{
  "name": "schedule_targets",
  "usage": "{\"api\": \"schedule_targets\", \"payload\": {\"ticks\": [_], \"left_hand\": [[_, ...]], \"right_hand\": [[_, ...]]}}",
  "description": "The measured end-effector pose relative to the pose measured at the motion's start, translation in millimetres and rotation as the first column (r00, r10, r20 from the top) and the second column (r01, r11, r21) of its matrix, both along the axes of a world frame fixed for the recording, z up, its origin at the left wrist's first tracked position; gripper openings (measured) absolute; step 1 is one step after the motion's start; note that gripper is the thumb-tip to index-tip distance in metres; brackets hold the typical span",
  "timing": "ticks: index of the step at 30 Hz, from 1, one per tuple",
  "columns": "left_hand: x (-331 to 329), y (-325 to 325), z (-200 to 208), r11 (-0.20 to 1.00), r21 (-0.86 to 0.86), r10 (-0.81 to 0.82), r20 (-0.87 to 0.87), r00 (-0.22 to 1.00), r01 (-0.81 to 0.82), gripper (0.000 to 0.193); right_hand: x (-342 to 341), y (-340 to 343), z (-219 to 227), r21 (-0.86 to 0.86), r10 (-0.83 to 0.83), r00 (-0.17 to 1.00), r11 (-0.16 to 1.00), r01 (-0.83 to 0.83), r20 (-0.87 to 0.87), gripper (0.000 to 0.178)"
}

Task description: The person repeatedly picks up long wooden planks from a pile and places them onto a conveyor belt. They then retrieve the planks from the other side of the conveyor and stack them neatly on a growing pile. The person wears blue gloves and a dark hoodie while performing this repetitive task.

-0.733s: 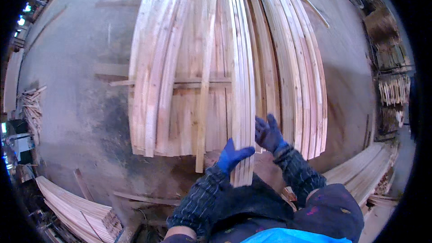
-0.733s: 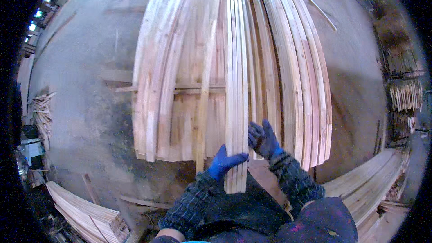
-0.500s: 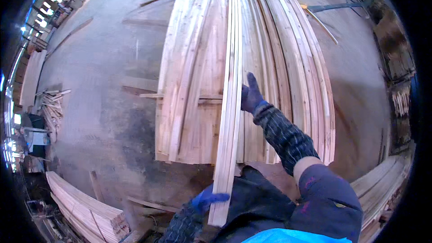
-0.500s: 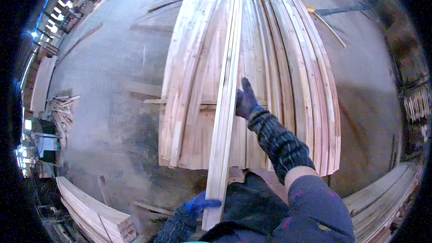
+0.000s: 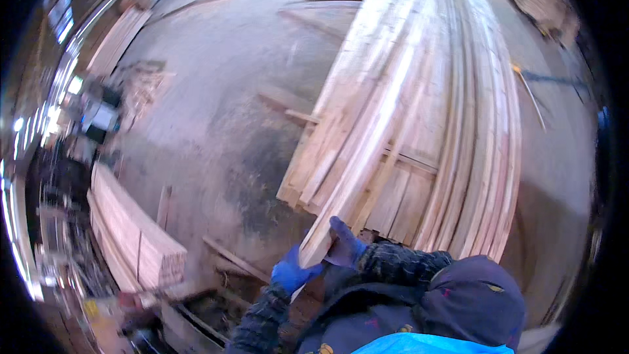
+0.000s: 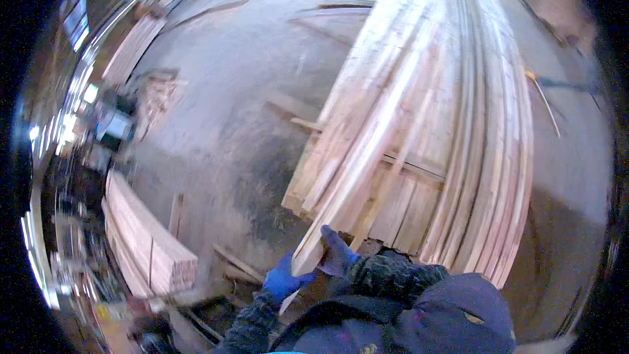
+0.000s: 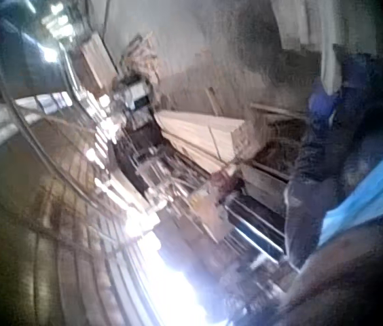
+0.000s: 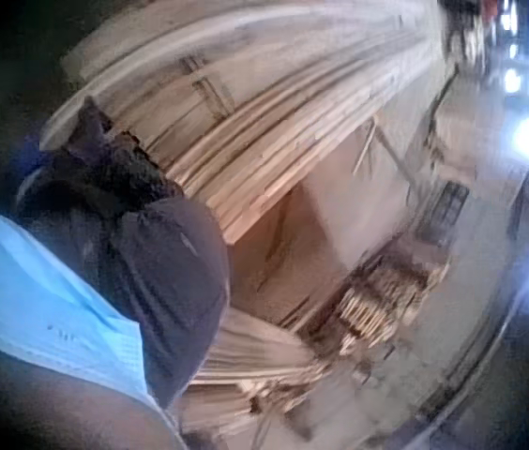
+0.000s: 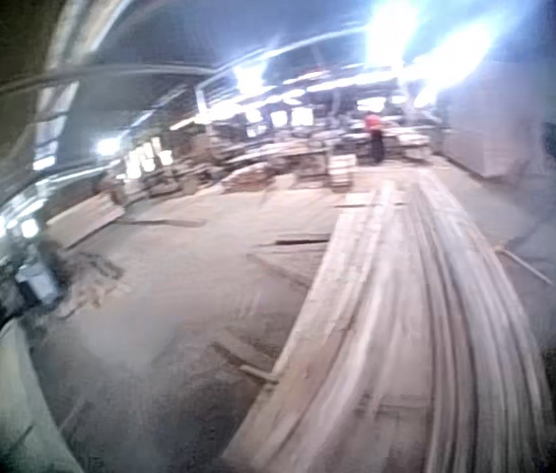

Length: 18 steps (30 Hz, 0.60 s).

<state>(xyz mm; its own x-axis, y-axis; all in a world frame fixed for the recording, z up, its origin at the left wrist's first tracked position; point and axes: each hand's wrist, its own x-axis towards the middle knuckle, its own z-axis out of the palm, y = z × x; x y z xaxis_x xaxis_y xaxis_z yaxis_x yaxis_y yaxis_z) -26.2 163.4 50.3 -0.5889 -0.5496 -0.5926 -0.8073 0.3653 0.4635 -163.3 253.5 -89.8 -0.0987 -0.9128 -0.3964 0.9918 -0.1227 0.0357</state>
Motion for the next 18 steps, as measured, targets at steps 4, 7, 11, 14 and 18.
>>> {"api": "schedule_targets", "payload": {"ticks": [4,7,11,14,18], "left_hand": [[89.0,3.1,40.6,0.998,-0.057,0.005,0.011,1.0,-0.005,0.07],[160.9,10.2,33.9,0.976,-0.216,-0.029,-0.065,0.997,0.014,0.07],[208.4,23.4,21.1,0.885,-0.465,0.0,0.011,1.0,0.005,0.079],[233.3,16.9,22.1,0.866,-0.5,0.032,0.007,0.999,-0.024,0.079],[267.6,13.4,5.9,0.85,-0.522,0.067,-0.017,0.998,-0.066,0.082]], "right_hand": [[-77.7,-9.7,-40.3,0.067,-0.158,0.918,0.979,0.195,-0.364,0.086],[-202.8,-25.9,-24.6,0.003,-0.259,0.843,0.956,0.295,-0.472,0.082],[-177.7,-61.8,-23.6,0.196,-0.153,0.686,0.894,0.402,-0.711,0.07],[-166.7,-51.1,-33.1,0.196,-0.111,0.76,0.933,0.301,-0.64,0.074],[-123.2,-69.3,-0.5,0.22,-0.16,0.82,0.919,0.326,-0.549,0.089]]}}
